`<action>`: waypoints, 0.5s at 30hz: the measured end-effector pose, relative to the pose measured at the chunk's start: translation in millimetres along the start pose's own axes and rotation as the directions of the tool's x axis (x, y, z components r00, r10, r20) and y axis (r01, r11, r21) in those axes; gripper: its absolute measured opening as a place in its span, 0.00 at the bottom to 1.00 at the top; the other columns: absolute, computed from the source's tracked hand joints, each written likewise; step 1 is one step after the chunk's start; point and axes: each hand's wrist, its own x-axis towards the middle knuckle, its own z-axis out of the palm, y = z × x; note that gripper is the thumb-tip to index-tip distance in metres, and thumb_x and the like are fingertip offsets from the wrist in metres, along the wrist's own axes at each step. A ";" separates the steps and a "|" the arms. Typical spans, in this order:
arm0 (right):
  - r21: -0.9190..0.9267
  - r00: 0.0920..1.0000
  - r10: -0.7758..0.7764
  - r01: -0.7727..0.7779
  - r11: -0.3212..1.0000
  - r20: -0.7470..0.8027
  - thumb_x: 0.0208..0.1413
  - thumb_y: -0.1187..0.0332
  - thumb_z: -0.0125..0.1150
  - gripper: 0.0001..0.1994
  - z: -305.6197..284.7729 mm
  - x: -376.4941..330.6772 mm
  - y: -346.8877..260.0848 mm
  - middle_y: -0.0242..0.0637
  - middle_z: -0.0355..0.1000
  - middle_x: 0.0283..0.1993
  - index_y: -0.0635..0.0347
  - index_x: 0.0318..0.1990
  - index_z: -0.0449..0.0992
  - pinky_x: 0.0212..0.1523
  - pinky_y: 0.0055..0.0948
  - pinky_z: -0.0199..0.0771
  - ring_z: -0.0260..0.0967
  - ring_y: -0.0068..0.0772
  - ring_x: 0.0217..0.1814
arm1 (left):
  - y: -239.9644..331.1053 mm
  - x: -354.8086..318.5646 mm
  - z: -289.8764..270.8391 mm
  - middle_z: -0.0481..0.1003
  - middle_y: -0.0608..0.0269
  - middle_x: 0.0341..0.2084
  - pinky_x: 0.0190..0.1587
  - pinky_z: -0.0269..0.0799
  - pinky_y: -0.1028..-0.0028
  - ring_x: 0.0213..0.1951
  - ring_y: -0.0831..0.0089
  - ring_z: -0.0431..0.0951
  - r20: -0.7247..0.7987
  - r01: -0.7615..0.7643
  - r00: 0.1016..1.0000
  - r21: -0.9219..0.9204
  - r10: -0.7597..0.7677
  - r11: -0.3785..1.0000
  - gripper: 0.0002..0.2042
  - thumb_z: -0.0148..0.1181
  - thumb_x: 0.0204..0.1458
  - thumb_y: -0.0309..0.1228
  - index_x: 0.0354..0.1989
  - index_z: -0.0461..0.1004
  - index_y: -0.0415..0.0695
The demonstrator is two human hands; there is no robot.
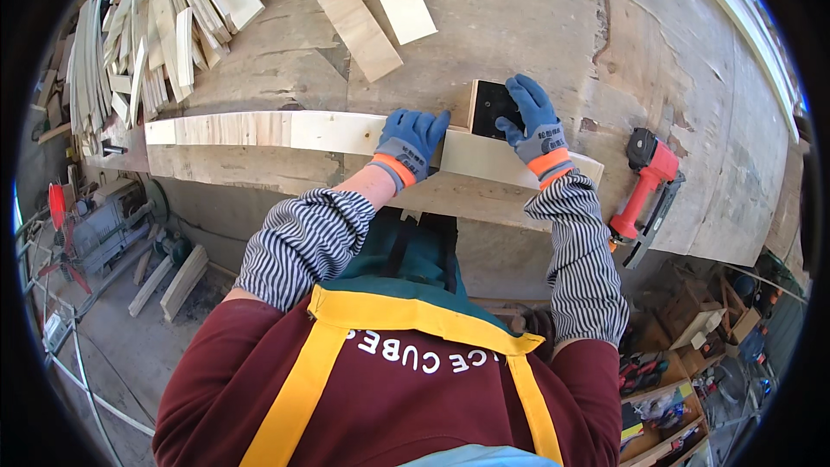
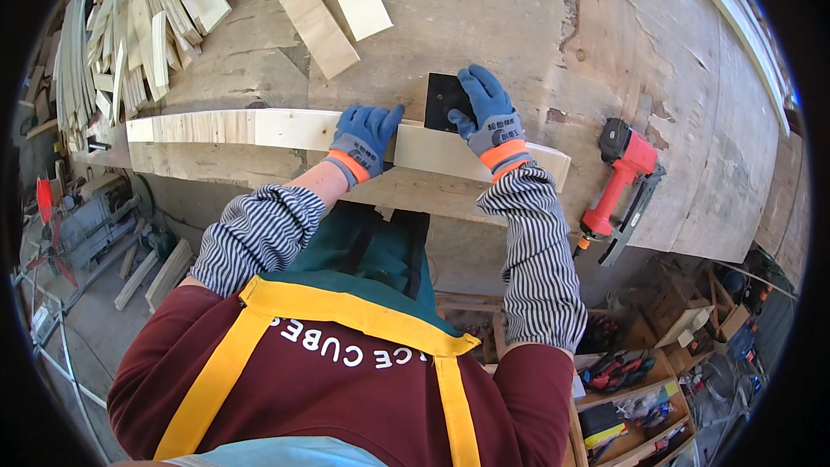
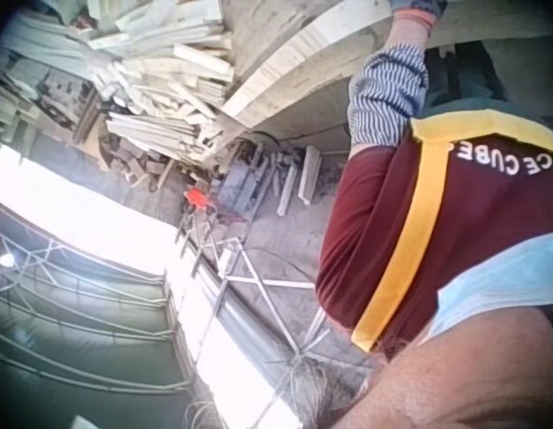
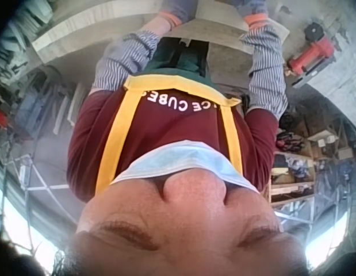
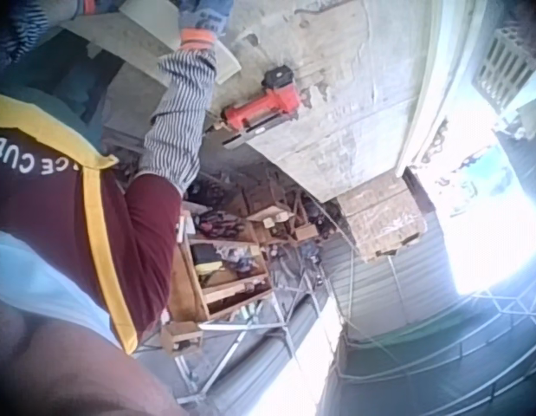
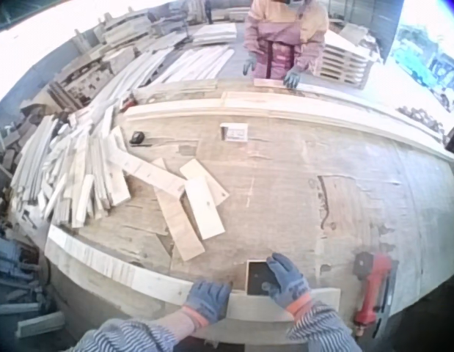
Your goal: The person selects small wooden planks from a pile on a workbench, aligns them, and uses a red nail gun to fasten them together. The person repeats this process, building a wooden structure piece by piece.
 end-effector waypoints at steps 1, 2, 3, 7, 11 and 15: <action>-0.034 0.999 0.040 -0.041 0.999 -0.023 0.49 0.67 0.66 0.32 -1.9 -2.4 -3.5 0.49 0.61 0.66 0.56 0.64 0.65 0.62 0.43 0.67 0.63 0.54 0.64 | -0.3 0.6 -1.9 0.68 0.61 0.45 0.56 0.58 0.63 0.48 0.63 0.67 0.003 -0.002 1.000 -0.014 0.002 1.000 0.41 0.64 0.40 0.41 0.66 0.58 0.45; -0.066 0.996 0.074 -0.076 0.995 -0.042 0.50 0.68 0.65 0.31 -6.0 -3.3 -15.2 0.49 0.61 0.66 0.56 0.64 0.65 0.62 0.43 0.67 0.63 0.54 0.64 | -1.0 0.3 0.0 0.68 0.61 0.45 0.56 0.58 0.63 0.48 0.63 0.67 -0.006 0.002 1.000 0.009 -0.002 1.000 0.40 0.64 0.40 0.41 0.66 0.58 0.45; -0.095 0.993 0.104 -0.110 0.989 -0.061 0.51 0.68 0.65 0.30 -7.4 -5.1 -23.5 0.49 0.61 0.66 0.56 0.64 0.65 0.61 0.43 0.67 0.63 0.54 0.63 | -1.6 -0.8 4.0 0.68 0.62 0.45 0.57 0.58 0.63 0.48 0.63 0.67 -0.013 0.010 1.000 0.033 -0.009 0.999 0.40 0.64 0.40 0.41 0.66 0.58 0.46; -0.187 0.895 0.243 -0.329 0.926 -0.374 0.52 0.71 0.59 0.28 4.4 -19.6 -33.3 0.48 0.63 0.65 0.55 0.64 0.66 0.61 0.46 0.63 0.63 0.52 0.64 | -1.2 0.9 4.7 0.68 0.62 0.45 0.57 0.58 0.62 0.48 0.63 0.67 -0.003 0.012 1.000 0.049 -0.011 0.999 0.38 0.61 0.42 0.39 0.66 0.59 0.46; -0.386 0.830 0.292 -0.496 0.778 -0.476 0.52 0.70 0.58 0.28 18.5 -20.3 -33.0 0.44 0.65 0.64 0.55 0.64 0.65 0.64 0.48 0.59 0.62 0.49 0.65 | -2.4 1.1 8.1 0.67 0.62 0.45 0.58 0.57 0.62 0.49 0.63 0.67 -0.021 0.002 1.000 0.061 0.000 0.998 0.34 0.56 0.45 0.36 0.65 0.59 0.46; -0.458 0.825 0.333 -0.539 0.707 -0.457 0.51 0.70 0.57 0.28 27.4 -20.2 -25.3 0.41 0.66 0.63 0.55 0.63 0.66 0.64 0.47 0.59 0.62 0.47 0.65 | -1.5 0.3 3.8 0.67 0.62 0.45 0.60 0.56 0.61 0.49 0.63 0.67 -0.004 -0.001 1.000 0.025 0.001 1.000 0.33 0.54 0.46 0.34 0.65 0.59 0.46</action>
